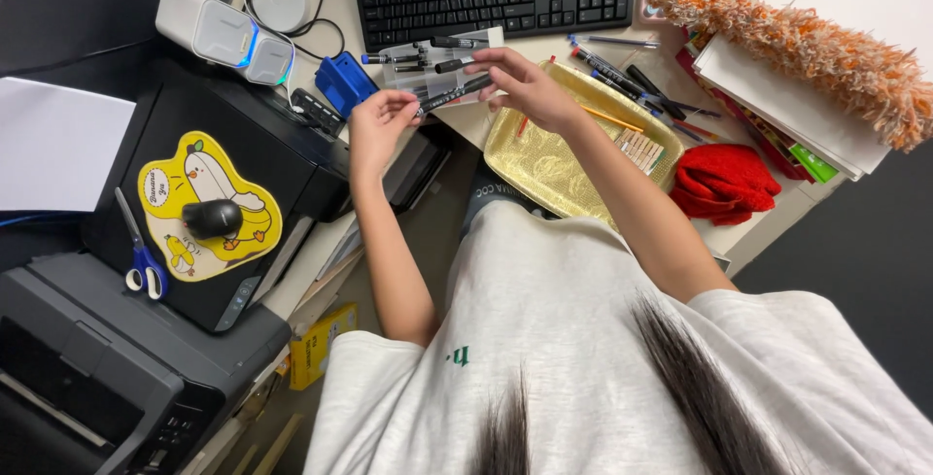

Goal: The person organizes pens and markers into a clear plastic case on a cluttered desk. They then use a fluffy duster to clean the desk surface, keyboard, and surrounding areas.

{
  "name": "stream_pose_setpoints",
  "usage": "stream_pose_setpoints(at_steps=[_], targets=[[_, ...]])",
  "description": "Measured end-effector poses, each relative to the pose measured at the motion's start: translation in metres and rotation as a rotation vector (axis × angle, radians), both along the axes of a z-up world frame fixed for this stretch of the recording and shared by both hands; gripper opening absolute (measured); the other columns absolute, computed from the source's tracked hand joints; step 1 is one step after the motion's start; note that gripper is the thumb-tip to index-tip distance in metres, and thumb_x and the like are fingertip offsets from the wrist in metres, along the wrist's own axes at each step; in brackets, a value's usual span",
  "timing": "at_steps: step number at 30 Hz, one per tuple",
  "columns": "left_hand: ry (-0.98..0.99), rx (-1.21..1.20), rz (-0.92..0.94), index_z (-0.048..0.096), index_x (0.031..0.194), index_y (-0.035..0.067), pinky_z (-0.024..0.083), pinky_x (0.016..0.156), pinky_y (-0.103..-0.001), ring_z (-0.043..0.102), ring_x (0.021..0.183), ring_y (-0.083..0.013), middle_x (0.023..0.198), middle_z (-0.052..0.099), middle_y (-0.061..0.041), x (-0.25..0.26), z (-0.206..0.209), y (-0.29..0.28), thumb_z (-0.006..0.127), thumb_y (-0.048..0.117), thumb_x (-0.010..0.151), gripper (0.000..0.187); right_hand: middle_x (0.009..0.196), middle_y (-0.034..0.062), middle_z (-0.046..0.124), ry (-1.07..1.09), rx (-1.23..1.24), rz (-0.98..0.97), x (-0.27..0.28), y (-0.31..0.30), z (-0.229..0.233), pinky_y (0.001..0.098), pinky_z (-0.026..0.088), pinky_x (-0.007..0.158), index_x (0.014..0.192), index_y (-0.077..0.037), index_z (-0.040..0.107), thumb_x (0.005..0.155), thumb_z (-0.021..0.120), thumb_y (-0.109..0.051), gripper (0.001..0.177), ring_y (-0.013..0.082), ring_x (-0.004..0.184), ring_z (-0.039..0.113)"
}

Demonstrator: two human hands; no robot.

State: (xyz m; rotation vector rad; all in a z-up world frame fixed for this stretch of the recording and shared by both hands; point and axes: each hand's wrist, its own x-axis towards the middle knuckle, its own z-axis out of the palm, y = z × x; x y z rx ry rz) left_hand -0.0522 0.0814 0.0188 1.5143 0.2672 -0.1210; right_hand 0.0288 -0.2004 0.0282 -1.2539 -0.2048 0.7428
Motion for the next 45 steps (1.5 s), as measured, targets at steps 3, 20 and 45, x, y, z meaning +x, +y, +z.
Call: stream_pose_setpoints(at_steps=[3, 20, 45], targets=[[0.055, -0.169, -0.007, 0.069, 0.109, -0.003, 0.063, 0.079, -0.026, 0.071, 0.092, -0.0103, 0.103, 0.073, -0.003, 0.004, -0.009, -0.016, 0.066, 0.002, 0.099, 0.011, 0.126, 0.0061, 0.069, 0.050, 0.237, -0.020, 0.005, 0.008, 0.004, 0.0263, 0.057, 0.080, 0.134, -0.002, 0.050, 0.108, 0.057, -0.008, 0.028, 0.0123, 0.091, 0.067], [-0.103, 0.439, 0.582, 0.058, 0.129, 0.006, 0.058, 0.074, -0.030, 0.073, 0.082, -0.0158, 0.117, 0.070, -0.011, 0.074, -0.144, 0.021, 0.069, 0.004, 0.091, 0.039, 0.129, 0.0154, 0.058, -1.180, -0.742, 0.348, -0.012, 0.051, -0.023, 0.0456, 0.059, 0.074, 0.143, -0.010, 0.048, 0.098, 0.065, -0.009, 0.048, 0.0356, 0.095, 0.070], [-0.222, -0.218, 0.176, 0.055, 0.132, 0.003, 0.055, 0.092, -0.030, 0.063, 0.109, -0.0149, 0.126, 0.063, -0.003, 0.001, -0.003, -0.034, 0.070, 0.007, 0.101, 0.035, 0.097, 0.0098, 0.070, -0.532, -0.350, 0.117, 0.024, 0.113, -0.014, 0.0326, 0.053, 0.074, 0.125, -0.005, 0.063, 0.113, 0.062, -0.024, 0.022, 0.0179, 0.084, 0.065]])
